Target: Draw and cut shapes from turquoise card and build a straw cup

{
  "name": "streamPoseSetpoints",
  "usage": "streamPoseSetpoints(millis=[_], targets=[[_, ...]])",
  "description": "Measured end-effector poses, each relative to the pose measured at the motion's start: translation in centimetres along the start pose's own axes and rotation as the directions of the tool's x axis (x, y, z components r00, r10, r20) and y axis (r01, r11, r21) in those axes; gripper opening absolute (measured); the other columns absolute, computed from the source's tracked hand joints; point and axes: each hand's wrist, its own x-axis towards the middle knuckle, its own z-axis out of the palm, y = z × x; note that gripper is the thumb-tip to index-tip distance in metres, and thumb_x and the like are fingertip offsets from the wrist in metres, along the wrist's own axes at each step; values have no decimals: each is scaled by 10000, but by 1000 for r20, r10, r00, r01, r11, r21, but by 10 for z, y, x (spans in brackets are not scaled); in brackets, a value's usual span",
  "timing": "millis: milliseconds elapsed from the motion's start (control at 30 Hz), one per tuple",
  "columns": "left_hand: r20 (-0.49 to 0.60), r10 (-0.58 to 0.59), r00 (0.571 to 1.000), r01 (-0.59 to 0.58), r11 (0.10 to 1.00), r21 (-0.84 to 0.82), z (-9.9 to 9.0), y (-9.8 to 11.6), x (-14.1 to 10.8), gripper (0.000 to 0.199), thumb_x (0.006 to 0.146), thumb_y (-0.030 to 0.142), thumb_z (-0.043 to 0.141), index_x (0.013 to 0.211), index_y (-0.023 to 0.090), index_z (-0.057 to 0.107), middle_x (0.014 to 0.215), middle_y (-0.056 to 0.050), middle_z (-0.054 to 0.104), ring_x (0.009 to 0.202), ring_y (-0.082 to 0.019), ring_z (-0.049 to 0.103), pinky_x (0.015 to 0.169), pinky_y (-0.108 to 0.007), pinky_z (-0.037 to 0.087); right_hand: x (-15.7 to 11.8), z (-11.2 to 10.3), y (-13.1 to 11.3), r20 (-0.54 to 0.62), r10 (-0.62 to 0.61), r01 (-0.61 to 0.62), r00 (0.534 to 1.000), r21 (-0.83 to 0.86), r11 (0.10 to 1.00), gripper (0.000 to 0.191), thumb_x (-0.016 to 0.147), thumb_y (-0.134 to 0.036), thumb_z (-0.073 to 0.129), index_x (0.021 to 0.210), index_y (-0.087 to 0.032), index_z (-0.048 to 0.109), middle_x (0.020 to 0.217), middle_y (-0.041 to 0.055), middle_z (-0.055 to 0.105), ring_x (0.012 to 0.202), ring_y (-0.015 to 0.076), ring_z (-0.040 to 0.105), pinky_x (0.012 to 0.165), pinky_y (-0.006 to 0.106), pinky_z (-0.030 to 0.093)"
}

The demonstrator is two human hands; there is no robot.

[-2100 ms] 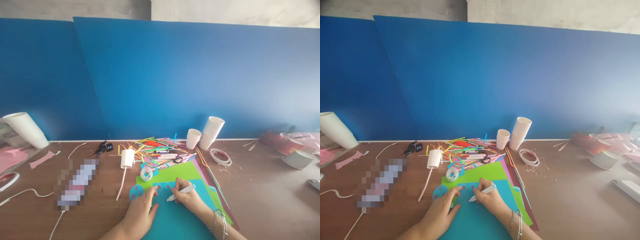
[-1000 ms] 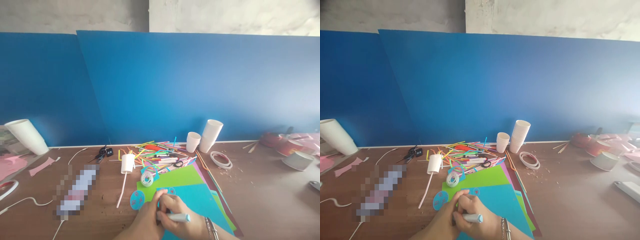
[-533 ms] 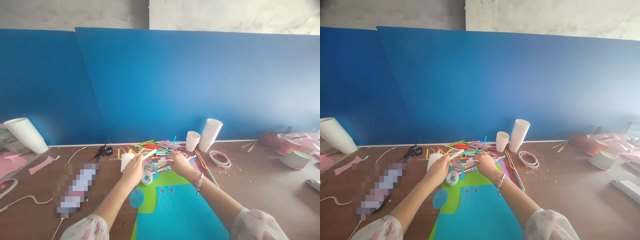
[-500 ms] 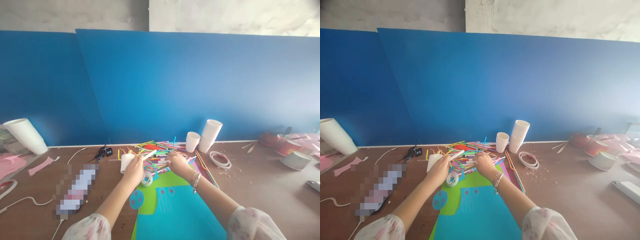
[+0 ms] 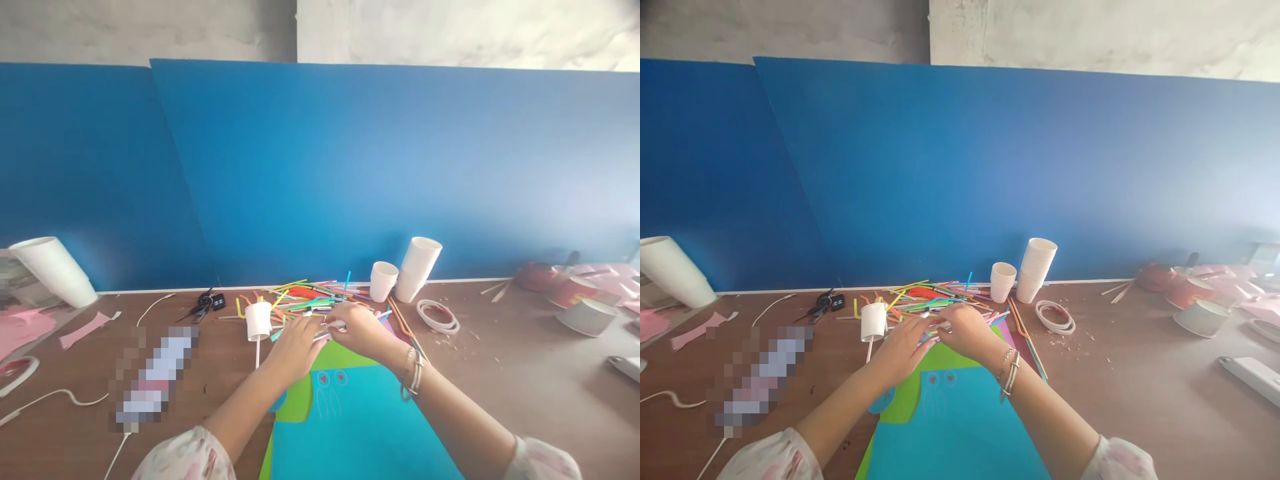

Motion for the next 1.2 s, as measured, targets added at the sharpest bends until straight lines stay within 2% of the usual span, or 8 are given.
streamPoseSetpoints(millis=[100, 200, 300, 400, 600, 733, 933, 1200], targets=[[27, -21, 999, 23, 998, -66, -6, 15, -1, 347, 962, 303, 226, 1046, 173, 536, 997, -76, 610, 936, -197, 564, 801, -330, 451, -10, -9, -10, -63, 162, -123, 985, 401, 908, 106, 767, -273, 586, 738, -195, 653, 683, 13, 675, 620, 164, 589, 559, 251, 409], [77, -95, 992, 110, 971, -214, -13, 31, -6, 366, 967, 360, 196, 1060, 198, 512, 883, -33, 624, 801, -176, 581, 672, -279, 438, -17, -9, -20, -55, 370, -201, 927, 762, 616, 196, 726, -364, 647, 663, -190, 585, 548, -19, 593, 519, 135, 518, 499, 246, 365], [98, -113, 989, 139, 937, -322, -15, 44, -14, 383, 963, 399, 209, 1114, 225, 516, 780, -1, 617, 699, -170, 568, 614, -265, 391, -23, 0, -29, -3, 390, -173, 921, 892, 417, 288, 720, -406, 652, 605, -200, 487, 496, -60, 472, 490, 102, 424, 478, 232, 314], [133, -106, 985, 149, 915, -374, -11, 49, -22, 377, 958, 410, 238, 1165, 253, 512, 711, 23, 597, 617, -155, 539, 560, -251, 351, -31, 7, -35, 57, 370, -192, 927, 922, 338, 329, 734, -412, 623, 564, -202, 435, 501, -70, 409, 473, 87, 359, 453, 226, 275], [178, -297, 938, 334, 912, -239, 8, 35, -52, 356, 898, 436, 410, 1201, 257, 466, 775, 23, 615, 689, -173, 579, 590, -253, 376, -56, 16, -30, 193, 397, -338, 897, 879, 336, 366, 836, -500, 454, 668, -186, 538, 491, -21, 553, 483, 122, 488, 456, 229, 338], [228, -257, 939, 284, 954, -94, 24, 32, -81, 217, 820, 179, 496, 1021, 255, 530, 1079, -1, 602, 890, -196, 606, 727, -280, 414, -77, 46, -16, 290, 396, -433, 871, 833, 343, 327, 749, -459, 589, 592, -202, 462, 444, -36, 534, 396, 95, 423, 400, 213, 295], [294, -258, 920, 285, 957, -49, 34, 34, -92, 114, 796, 178, 521, 899, 227, 519, 1170, -30, 555, 865, -208, 632, 689, -289, 449, -95, 78, -9, 106, 410, -306, 906, 833, 461, 253, 734, -280, 555, 571, -230, 369, 390, -85, 424, 374, 79, 354, 392, 198, 262], [327, -255, 910, 267, 964, 7, 32, 34, -88, 96, 821, 214, 505, 909, 231, 539, 1224, -34, 526, 770, -211, 648, 662, -328, 486, -93, 76, -10, 183, 398, -384, 899, 766, 516, 203, 714, -220, 506, 563, -235, 370, 366, -83, 450, 337, 82, 385, 367, 190, 272]])
